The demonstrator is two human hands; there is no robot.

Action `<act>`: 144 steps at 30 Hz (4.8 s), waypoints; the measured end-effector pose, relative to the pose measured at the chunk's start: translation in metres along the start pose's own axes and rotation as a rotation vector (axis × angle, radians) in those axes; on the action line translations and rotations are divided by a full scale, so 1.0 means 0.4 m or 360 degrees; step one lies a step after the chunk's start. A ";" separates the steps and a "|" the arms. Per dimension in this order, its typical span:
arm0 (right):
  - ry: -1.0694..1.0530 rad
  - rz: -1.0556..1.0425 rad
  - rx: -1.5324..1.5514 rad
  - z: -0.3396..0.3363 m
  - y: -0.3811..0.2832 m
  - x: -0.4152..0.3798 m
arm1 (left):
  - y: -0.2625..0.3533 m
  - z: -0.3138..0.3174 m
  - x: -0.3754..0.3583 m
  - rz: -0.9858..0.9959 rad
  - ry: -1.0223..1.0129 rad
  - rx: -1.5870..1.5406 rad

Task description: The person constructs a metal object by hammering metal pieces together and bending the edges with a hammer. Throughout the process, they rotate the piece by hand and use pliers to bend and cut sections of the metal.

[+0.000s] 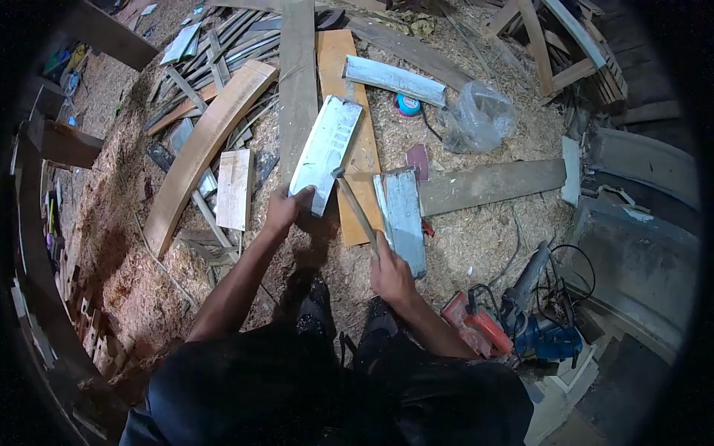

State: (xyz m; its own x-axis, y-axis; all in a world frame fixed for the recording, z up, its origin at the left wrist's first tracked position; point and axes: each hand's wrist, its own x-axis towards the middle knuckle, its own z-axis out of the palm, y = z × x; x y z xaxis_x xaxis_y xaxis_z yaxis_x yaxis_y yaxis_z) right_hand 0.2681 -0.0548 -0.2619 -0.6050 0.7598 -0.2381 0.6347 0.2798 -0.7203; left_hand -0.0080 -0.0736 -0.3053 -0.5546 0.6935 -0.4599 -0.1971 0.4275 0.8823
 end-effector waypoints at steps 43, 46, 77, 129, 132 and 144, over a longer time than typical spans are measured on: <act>-0.0111 -0.0022 -0.0038 0.025 -0.026 0.010 | -0.015 -0.010 0.003 -0.0034 -0.0019 0.0076; 0.0292 -0.0270 0.0273 0.031 -0.032 -0.006 | -0.037 -0.017 0.007 -0.0063 -0.0019 0.0086; -0.0026 0.0757 0.1812 0.011 -0.152 0.083 | -0.002 -0.012 -0.010 0.0311 -0.0128 0.0445; -0.0010 -0.0132 0.0034 -0.048 -0.074 0.044 | 0.244 -0.146 0.219 -0.0448 -0.0578 0.0844; 0.0129 -0.0294 -0.0037 -0.073 -0.085 0.059 | 0.271 -0.125 0.233 -0.0510 -0.0594 0.0806; -0.0088 -0.0303 -0.0341 -0.156 -0.096 0.127 | 0.286 -0.093 0.264 -0.0507 -0.0616 0.0824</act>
State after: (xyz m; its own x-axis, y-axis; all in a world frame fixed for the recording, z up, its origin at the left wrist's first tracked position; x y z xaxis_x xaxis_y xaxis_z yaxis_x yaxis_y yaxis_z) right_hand 0.2429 0.0098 -0.2058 -0.7445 0.6503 -0.1512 0.5908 0.5363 -0.6028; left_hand -0.1192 0.0270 -0.2492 -0.1886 0.6043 -0.7741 0.1603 0.7966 0.5828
